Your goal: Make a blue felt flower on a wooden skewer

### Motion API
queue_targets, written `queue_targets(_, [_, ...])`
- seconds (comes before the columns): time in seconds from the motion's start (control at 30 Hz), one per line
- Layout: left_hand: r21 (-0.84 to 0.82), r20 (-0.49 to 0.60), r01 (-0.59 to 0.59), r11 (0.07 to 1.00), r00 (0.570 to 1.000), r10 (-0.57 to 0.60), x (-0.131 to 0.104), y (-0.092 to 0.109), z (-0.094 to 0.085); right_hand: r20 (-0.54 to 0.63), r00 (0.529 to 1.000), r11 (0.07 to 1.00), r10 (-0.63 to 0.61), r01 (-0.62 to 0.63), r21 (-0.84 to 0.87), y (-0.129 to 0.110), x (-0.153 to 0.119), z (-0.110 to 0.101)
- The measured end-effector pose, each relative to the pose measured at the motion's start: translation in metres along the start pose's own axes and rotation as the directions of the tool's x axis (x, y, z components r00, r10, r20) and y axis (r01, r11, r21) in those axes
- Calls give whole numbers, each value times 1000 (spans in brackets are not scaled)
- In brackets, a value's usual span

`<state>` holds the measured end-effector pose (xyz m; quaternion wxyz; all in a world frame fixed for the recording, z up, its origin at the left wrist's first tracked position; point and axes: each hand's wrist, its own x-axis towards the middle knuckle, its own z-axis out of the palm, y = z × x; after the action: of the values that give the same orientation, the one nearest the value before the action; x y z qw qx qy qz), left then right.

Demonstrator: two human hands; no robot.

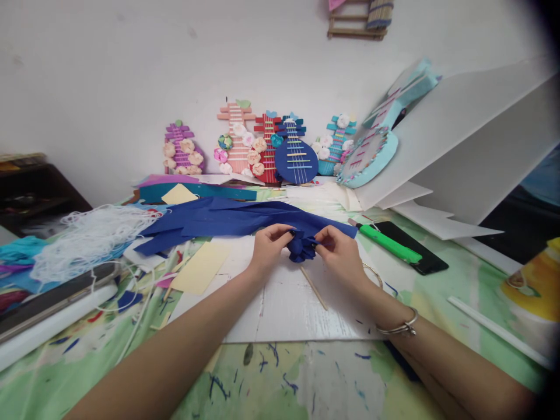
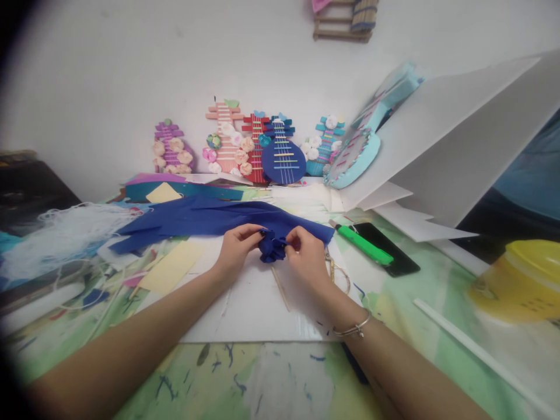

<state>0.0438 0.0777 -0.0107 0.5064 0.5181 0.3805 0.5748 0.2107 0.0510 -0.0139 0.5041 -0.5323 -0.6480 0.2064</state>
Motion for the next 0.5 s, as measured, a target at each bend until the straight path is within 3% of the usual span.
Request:
queue_targets(0.1, [41,28,-42,998,999,41,-1,0,1,38,995,994,88,-90,69,0,1,0])
queue_targets(0.2, [114,81,-96,989,993,87,-2,2,2,113,993,987,26,-43,154,-5,-1,1])
queue_targets(0.3, [160,136,-132,978,985,110,-5,4,3,114,993,984,-40,20,175,-8,-3,3])
queue_targets(0.5, [149,193,-95,984,979,65,-7,5,3,145,989,963,30,-68,262,3,1,4])
